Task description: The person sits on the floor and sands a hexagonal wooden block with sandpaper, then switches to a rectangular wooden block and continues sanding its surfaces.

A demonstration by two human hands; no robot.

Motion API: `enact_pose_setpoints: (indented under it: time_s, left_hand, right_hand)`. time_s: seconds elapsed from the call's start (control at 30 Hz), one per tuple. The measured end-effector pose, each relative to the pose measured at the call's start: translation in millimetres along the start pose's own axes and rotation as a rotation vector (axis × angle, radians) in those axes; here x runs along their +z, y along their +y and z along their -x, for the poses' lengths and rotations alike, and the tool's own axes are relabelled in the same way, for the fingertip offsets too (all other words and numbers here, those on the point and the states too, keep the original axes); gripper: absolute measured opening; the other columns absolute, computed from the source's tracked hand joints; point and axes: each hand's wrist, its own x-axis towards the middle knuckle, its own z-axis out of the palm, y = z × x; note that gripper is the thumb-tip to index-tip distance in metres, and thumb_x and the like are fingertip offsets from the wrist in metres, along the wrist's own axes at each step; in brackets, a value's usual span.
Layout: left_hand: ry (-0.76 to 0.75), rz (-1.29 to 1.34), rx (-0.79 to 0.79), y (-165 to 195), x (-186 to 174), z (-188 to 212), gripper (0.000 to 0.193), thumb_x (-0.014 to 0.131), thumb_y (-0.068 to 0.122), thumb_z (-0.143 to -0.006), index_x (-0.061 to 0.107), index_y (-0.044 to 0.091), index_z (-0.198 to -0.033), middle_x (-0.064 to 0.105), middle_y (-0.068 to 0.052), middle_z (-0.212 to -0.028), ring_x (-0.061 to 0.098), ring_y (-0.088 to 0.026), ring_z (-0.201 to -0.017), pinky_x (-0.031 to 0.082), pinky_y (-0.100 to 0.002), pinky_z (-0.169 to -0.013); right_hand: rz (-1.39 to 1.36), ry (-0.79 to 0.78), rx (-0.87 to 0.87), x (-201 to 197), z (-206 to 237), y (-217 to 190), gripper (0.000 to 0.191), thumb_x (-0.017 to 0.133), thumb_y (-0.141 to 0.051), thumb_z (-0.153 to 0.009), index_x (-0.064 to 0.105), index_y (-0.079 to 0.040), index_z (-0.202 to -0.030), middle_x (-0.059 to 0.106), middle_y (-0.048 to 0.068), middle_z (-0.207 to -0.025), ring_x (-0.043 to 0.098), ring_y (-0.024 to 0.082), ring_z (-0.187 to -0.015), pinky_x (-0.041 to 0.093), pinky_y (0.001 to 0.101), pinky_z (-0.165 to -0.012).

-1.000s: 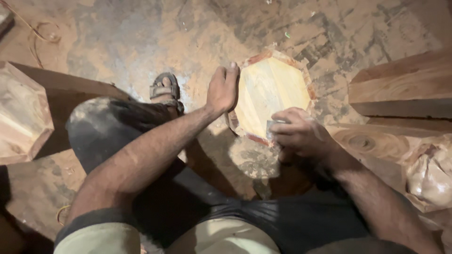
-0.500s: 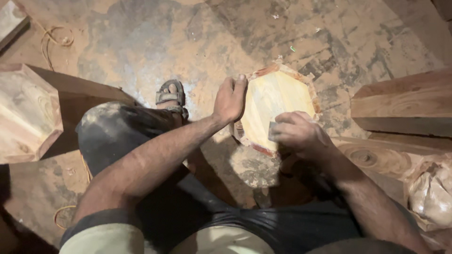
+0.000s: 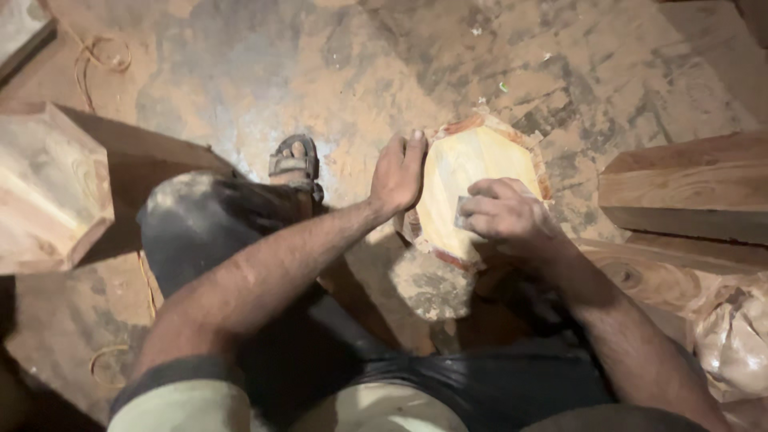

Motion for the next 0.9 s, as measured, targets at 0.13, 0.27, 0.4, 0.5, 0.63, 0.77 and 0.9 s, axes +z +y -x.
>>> enact_pose_setpoints:
  time_s: [0.13, 0.27, 0.4, 0.5, 0.63, 0.77, 0.9]
  left_hand:
    - [-0.004, 0.043, -0.011, -1, 0, 1, 0.059, 0.04, 0.052, -0.103, 0.059, -0.003, -0.097, 0.066, -0.03, -0.098, 0.064, -0.044, -0.098, 0.047, -0.051, -0.088]
    - [0.009, 0.029, 0.004, -2, 0, 2, 0.058, 0.04, 0.051, -0.105, 0.059, -0.003, -0.099, 0.065, -0.031, -0.1, 0.061, -0.046, -0.1, 0.046, -0.052, -0.089]
    - [-0.003, 0.041, -0.012, -1, 1, 1, 0.058, 0.039, 0.052, -0.105, 0.059, -0.003, -0.097, 0.066, -0.031, -0.099, 0.063, -0.045, -0.099, 0.047, -0.051, -0.089]
    - [0.008, 0.017, 0.007, -1, 1, 0, 0.059, 0.038, 0.051, -0.105, 0.058, -0.003, -0.098, 0.064, -0.031, -0.1, 0.061, -0.046, -0.1, 0.045, -0.052, -0.09]
    - [-0.006, 0.035, -0.021, -1, 0, 1, 0.059, 0.035, 0.05, -0.106, 0.059, -0.003, -0.098, 0.065, -0.03, -0.1, 0.061, -0.045, -0.101, 0.045, -0.051, -0.092]
    - [-0.013, 0.064, -0.012, -2, 0, 2, 0.057, 0.034, 0.049, -0.107, 0.06, -0.002, -0.098, 0.066, -0.029, -0.102, 0.062, -0.045, -0.102, 0.046, -0.052, -0.092]
    - [0.042, 0.069, -0.02, -2, 2, 3, 0.055, 0.037, 0.048, -0.106, 0.06, -0.002, -0.102, 0.064, -0.031, -0.102, 0.059, -0.047, -0.102, 0.045, -0.053, -0.091]
  right_hand:
    - [-0.042, 0.078, -0.07, 0, -5, 7, 0.023, 0.072, -0.019, -0.073, 0.076, -0.012, -0.095, 0.072, 0.002, -0.106, 0.066, 0.03, -0.111, 0.051, 0.0447, -0.092]
    - [0.03, 0.058, -0.111, 3, -12, 16, 0.027, 0.068, -0.015, -0.069, 0.077, -0.011, -0.094, 0.074, 0.002, -0.107, 0.067, 0.03, -0.109, 0.053, 0.0451, -0.09]
    - [-0.056, 0.02, -0.073, 3, -17, 23, 0.019, 0.068, -0.014, -0.075, 0.076, -0.012, -0.092, 0.074, 0.0, -0.104, 0.068, 0.026, -0.106, 0.054, 0.0398, -0.089]
    - [0.008, 0.093, -0.072, 5, -19, 27, 0.026, 0.065, -0.004, -0.072, 0.077, -0.013, -0.093, 0.074, -0.001, -0.106, 0.067, 0.025, -0.108, 0.054, 0.0393, -0.091]
    - [0.054, 0.083, -0.077, 10, -24, 32, 0.023, 0.069, -0.006, -0.072, 0.078, -0.015, -0.091, 0.074, -0.001, -0.104, 0.067, 0.026, -0.108, 0.054, 0.0418, -0.087]
    - [0.038, 0.018, 0.023, 9, -29, 36, 0.028, 0.07, -0.006, -0.069, 0.079, -0.016, -0.093, 0.075, -0.001, -0.105, 0.066, 0.028, -0.109, 0.054, 0.0397, -0.088]
    - [-0.025, 0.099, -0.004, 6, -37, 35, 0.031, 0.069, -0.003, -0.074, 0.077, -0.012, -0.103, 0.073, 0.002, -0.115, 0.064, 0.029, -0.113, 0.054, 0.0387, -0.096]
